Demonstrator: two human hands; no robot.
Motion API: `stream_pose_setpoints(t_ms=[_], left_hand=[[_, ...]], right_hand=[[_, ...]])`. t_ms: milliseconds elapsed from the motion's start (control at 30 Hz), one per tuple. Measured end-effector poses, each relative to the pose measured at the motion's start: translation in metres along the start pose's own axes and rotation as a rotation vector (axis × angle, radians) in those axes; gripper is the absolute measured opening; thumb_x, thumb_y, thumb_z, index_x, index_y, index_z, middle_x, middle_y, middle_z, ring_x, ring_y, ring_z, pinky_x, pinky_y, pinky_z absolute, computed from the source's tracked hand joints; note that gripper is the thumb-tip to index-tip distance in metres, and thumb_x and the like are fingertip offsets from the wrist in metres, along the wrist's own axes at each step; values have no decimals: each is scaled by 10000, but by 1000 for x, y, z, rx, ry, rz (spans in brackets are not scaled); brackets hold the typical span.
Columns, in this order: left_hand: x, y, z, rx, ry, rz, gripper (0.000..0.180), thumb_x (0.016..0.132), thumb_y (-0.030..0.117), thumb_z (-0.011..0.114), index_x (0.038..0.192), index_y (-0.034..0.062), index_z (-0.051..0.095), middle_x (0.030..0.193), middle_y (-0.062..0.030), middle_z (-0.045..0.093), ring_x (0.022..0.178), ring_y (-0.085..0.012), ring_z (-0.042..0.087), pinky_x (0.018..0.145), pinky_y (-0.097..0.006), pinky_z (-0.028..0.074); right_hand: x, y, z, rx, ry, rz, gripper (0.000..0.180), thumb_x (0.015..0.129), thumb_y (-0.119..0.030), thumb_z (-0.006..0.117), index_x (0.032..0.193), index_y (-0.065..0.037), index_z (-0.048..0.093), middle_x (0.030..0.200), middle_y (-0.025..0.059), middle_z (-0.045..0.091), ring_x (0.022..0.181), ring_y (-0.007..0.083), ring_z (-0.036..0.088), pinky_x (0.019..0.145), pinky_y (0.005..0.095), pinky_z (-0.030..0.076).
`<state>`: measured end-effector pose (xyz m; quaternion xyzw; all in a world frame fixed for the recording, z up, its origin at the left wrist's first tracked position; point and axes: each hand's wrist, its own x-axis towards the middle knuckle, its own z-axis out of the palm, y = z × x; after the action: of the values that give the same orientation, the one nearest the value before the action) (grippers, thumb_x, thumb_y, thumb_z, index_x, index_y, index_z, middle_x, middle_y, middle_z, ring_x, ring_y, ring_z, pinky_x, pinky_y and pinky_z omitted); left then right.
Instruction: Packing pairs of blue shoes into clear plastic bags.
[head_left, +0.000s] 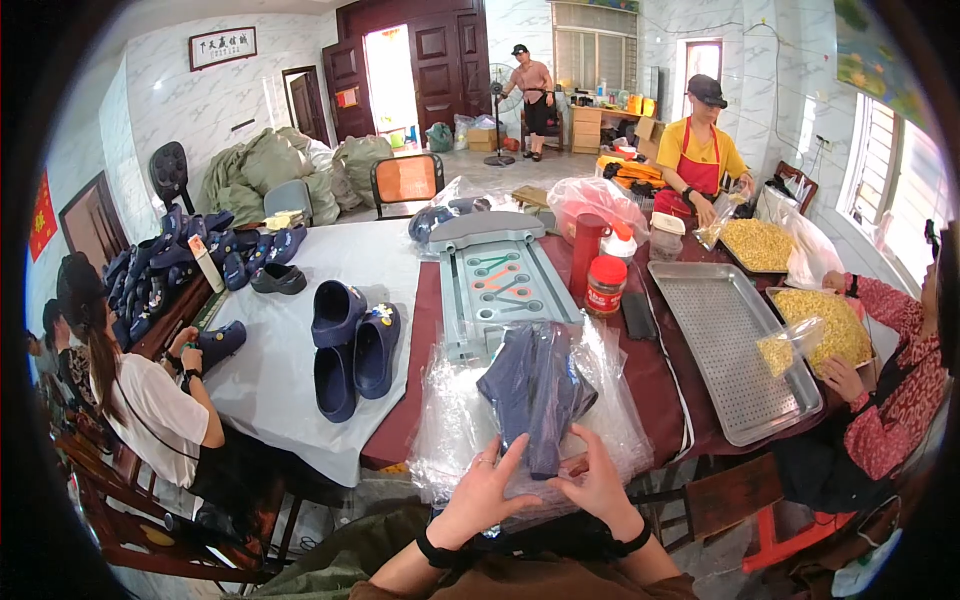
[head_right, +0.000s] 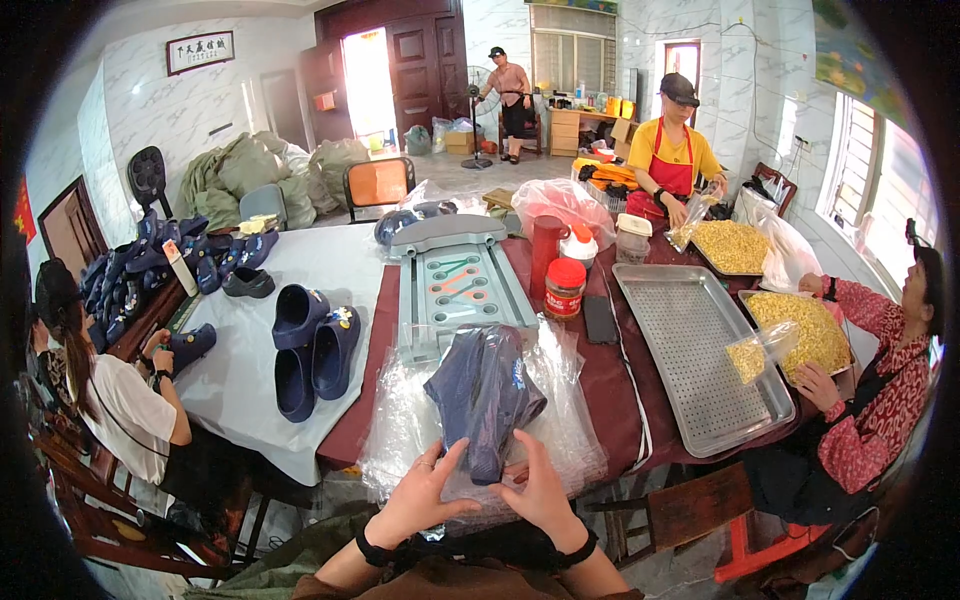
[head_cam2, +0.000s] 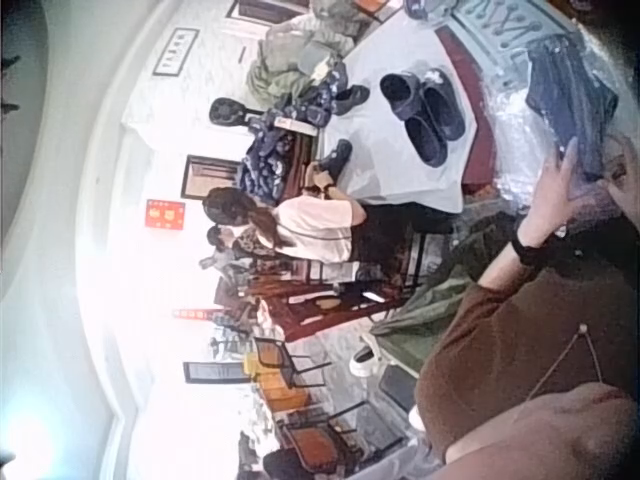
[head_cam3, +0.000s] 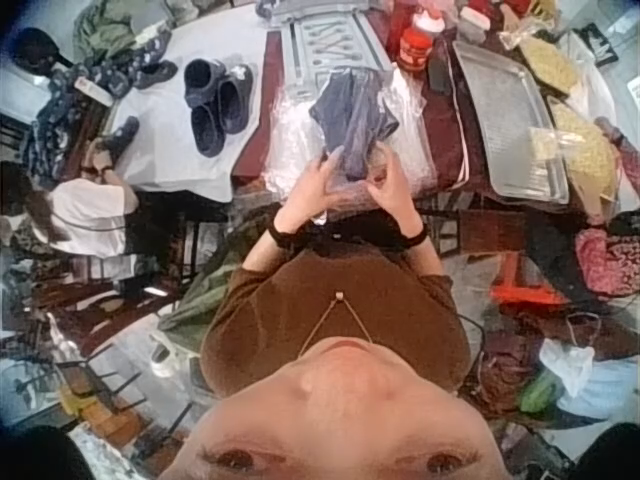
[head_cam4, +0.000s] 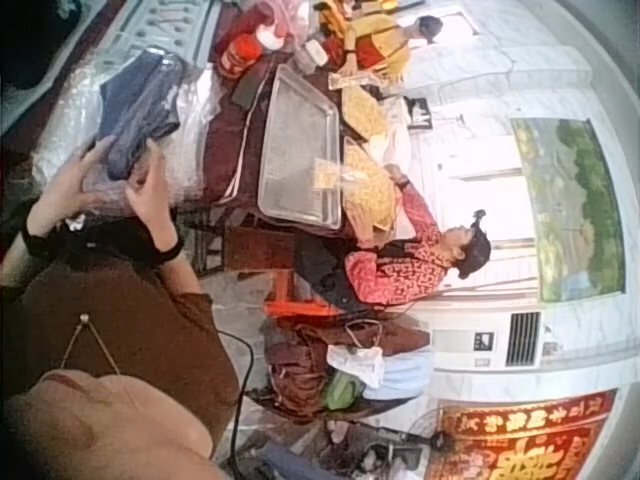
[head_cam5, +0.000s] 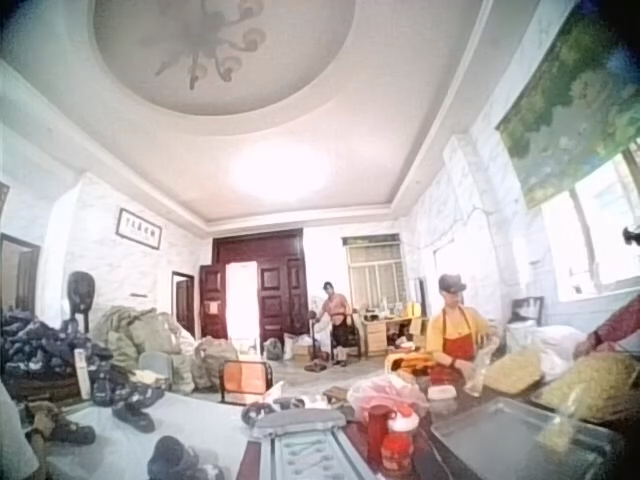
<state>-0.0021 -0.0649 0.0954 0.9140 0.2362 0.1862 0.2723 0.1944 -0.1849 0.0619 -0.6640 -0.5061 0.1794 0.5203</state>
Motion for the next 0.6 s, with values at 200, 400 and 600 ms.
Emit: stream_pose_setpoints(t_ms=[200,400,600], left_hand=[[6,-2,3,3,3,9,1009,791,443,858,1593,130,331,1427,-429,437,1277,-584,499,1057,-519,462],[4,-2,5,2,50,-2,1000,796,417,859,1589,117,328,1400,-427,458,1261,-573,511,1041,-525,469],[7,-1,15,24,82,-27,1047,781,440,865,1591,80,307,1395,-418,460,1248,-555,523,1032,-522,475]], right_hand=[[7,16,0,-41,-157,7,1021,780,-135,883,1600,-37,282,1145,141,682,893,202,691,752,309,567],[8,24,6,117,-187,67,941,787,-119,879,1576,-64,368,1008,77,685,869,151,669,727,269,537],[5,11,3,187,-68,-1,772,788,-86,871,1460,-70,492,979,35,653,837,111,641,703,245,516]])
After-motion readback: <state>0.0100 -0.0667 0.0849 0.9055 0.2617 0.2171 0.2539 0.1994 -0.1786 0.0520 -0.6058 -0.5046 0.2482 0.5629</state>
